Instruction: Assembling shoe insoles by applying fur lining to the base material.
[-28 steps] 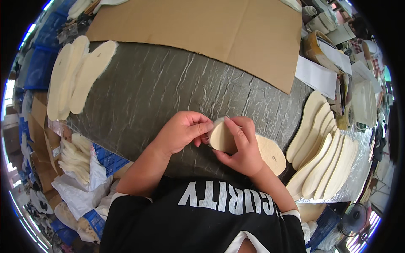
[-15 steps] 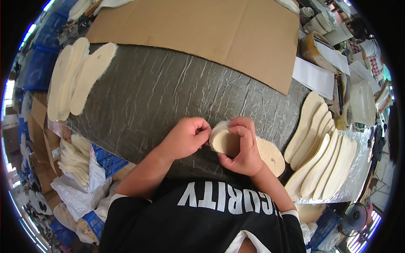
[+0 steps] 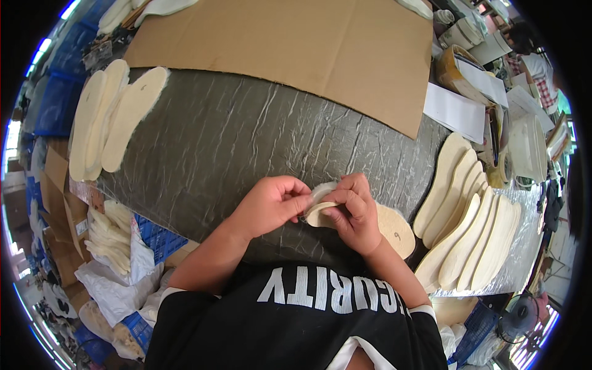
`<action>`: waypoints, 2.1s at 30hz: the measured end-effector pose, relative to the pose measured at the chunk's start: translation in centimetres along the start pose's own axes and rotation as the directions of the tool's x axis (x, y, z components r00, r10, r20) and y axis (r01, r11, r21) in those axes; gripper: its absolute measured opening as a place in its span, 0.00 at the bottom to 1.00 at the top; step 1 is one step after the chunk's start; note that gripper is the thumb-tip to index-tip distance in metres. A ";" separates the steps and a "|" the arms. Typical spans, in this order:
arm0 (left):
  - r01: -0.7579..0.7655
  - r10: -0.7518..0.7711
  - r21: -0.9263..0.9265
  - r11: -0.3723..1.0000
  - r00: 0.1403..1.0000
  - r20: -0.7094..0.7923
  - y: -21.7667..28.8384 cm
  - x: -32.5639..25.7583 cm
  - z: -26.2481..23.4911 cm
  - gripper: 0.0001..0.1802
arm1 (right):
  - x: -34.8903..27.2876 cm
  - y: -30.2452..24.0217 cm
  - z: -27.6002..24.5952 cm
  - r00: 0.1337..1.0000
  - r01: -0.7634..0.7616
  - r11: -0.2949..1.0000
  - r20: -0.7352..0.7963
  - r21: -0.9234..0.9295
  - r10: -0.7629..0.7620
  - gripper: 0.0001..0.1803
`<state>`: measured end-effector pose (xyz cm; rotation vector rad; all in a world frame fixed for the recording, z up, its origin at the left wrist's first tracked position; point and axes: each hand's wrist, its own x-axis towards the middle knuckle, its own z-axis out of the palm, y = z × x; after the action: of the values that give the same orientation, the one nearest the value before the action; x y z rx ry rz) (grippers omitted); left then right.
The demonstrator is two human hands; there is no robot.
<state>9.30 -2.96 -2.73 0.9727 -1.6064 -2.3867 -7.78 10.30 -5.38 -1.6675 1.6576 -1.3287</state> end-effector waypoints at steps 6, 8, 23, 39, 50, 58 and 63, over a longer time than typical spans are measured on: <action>-0.108 0.146 0.399 0.911 0.987 -0.068 -0.3 0.2 1.2 0.04 | 0.9 -0.2 -1.5 0.996 0.004 0.985 0.082 0.175 -0.019 0.10; -0.073 0.137 0.474 0.877 0.985 -0.103 -0.6 0.4 1.5 0.04 | 0.8 0.0 -2.1 0.990 -0.039 0.963 0.139 0.268 0.002 0.09; -0.108 0.236 0.479 0.871 0.947 -0.216 -1.2 0.1 -1.9 0.03 | 0.5 -0.6 -5.7 0.996 -0.066 0.700 0.088 0.711 0.005 0.07; -0.083 0.081 -0.013 0.996 0.994 -0.079 0.2 -0.9 -1.6 0.06 | 3.0 -3.7 -1.2 0.858 -0.514 0.793 0.217 0.328 0.466 0.06; -0.013 0.013 -0.065 0.998 1.000 -0.007 1.1 -0.9 -1.1 0.05 | 2.0 -3.2 -1.3 0.886 -0.463 0.829 0.185 0.314 0.425 0.06; -0.010 0.010 -0.041 0.999 1.000 0.011 1.6 -0.9 -0.8 0.06 | 1.8 -3.1 -1.2 0.885 -0.465 0.815 0.167 0.346 0.434 0.06; -0.014 0.015 -0.023 1.000 1.000 0.024 1.7 -0.9 -0.7 0.06 | 1.8 -3.3 -1.3 0.884 -0.466 0.811 0.159 0.353 0.439 0.07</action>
<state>10.02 -3.89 -1.07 0.9282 -1.5848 -2.4111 -7.51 9.63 -1.50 -0.9961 1.5062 -1.2305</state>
